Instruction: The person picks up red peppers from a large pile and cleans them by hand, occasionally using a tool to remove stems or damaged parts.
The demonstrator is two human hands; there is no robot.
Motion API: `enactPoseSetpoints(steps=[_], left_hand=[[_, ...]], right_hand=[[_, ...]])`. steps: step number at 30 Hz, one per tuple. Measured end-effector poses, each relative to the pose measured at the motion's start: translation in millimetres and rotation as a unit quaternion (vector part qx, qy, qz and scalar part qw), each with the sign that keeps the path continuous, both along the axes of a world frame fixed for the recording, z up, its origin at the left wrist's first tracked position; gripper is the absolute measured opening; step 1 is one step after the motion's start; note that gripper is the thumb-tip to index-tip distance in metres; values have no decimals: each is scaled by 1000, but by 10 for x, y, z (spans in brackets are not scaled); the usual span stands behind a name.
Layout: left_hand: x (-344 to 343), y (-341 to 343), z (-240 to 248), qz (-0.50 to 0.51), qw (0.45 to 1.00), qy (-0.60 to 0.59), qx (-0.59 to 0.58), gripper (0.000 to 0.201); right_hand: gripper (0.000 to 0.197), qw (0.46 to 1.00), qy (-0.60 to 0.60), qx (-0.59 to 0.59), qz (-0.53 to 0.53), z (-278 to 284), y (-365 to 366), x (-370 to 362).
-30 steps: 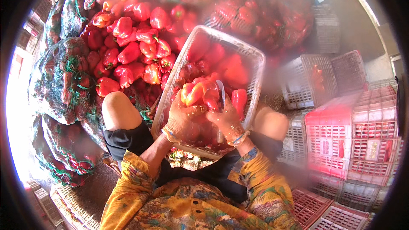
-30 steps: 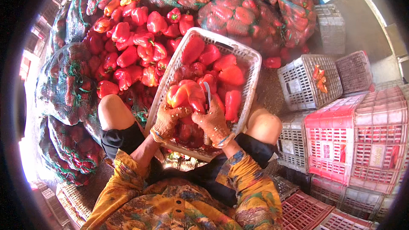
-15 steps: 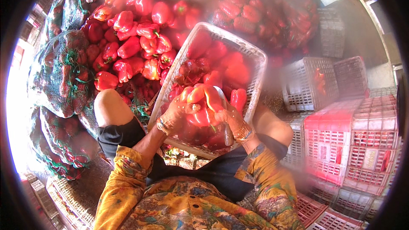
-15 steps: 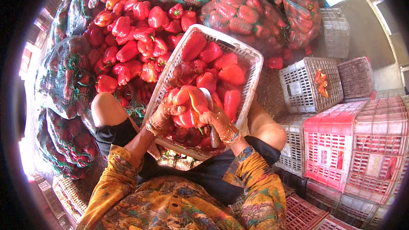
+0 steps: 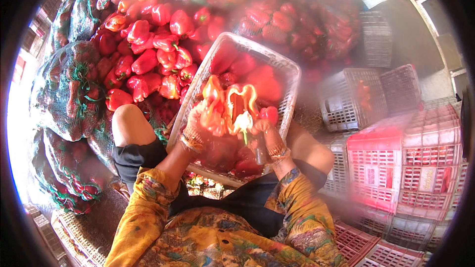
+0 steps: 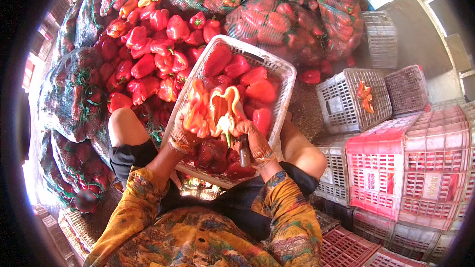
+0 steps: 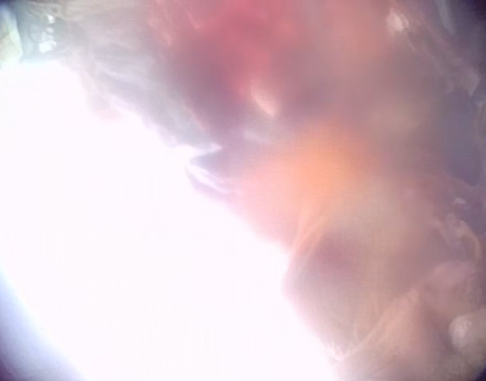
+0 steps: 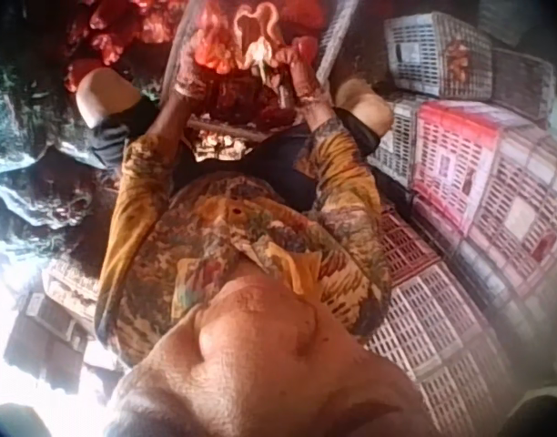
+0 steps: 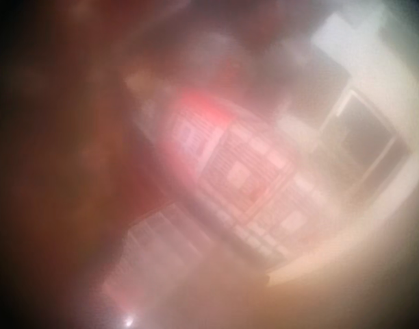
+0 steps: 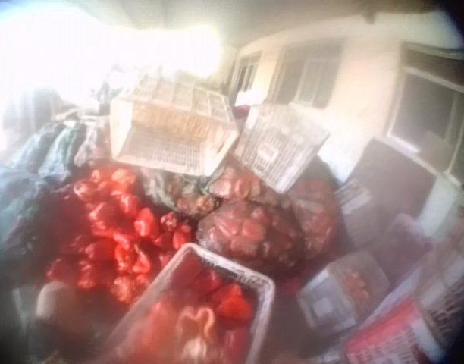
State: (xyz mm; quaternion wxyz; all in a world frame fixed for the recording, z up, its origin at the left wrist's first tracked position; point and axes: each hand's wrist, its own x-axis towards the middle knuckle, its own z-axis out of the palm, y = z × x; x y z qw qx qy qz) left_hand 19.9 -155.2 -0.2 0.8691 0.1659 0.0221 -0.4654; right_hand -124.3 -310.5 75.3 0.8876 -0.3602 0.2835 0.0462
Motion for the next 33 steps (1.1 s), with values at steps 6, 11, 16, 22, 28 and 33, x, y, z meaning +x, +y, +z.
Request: enactPoseSetpoints(steps=[6, 11, 16, 22, 28, 33], left_hand=[[-7, -81, 371, 205, 847, -370, 322, 43], [-406, -163, 676, -20, 457, -760, 461, 83], [-536, -243, 375, -33, 479, -699, 531, 53], [-465, -228, 538, -114, 694, -556, 444, 44], [-292, -30, 430, -172, 855, -391, 296, 45], [-363, 128, 476, -75, 981, -157, 83, 46]], right_hand=[[41, 974, -30, -209, -83, -55, -3, 129], [50, 972, -45, -203, -109, -254, 118, 163], [51, 916, 34, -397, -46, -346, 164, 138], [55, 900, 9, -436, -10, -242, 139, 84], [52, 978, -49, -202, -3, -90, 88, 92], [42, 978, 40, -196, -54, -222, 50, 7]])
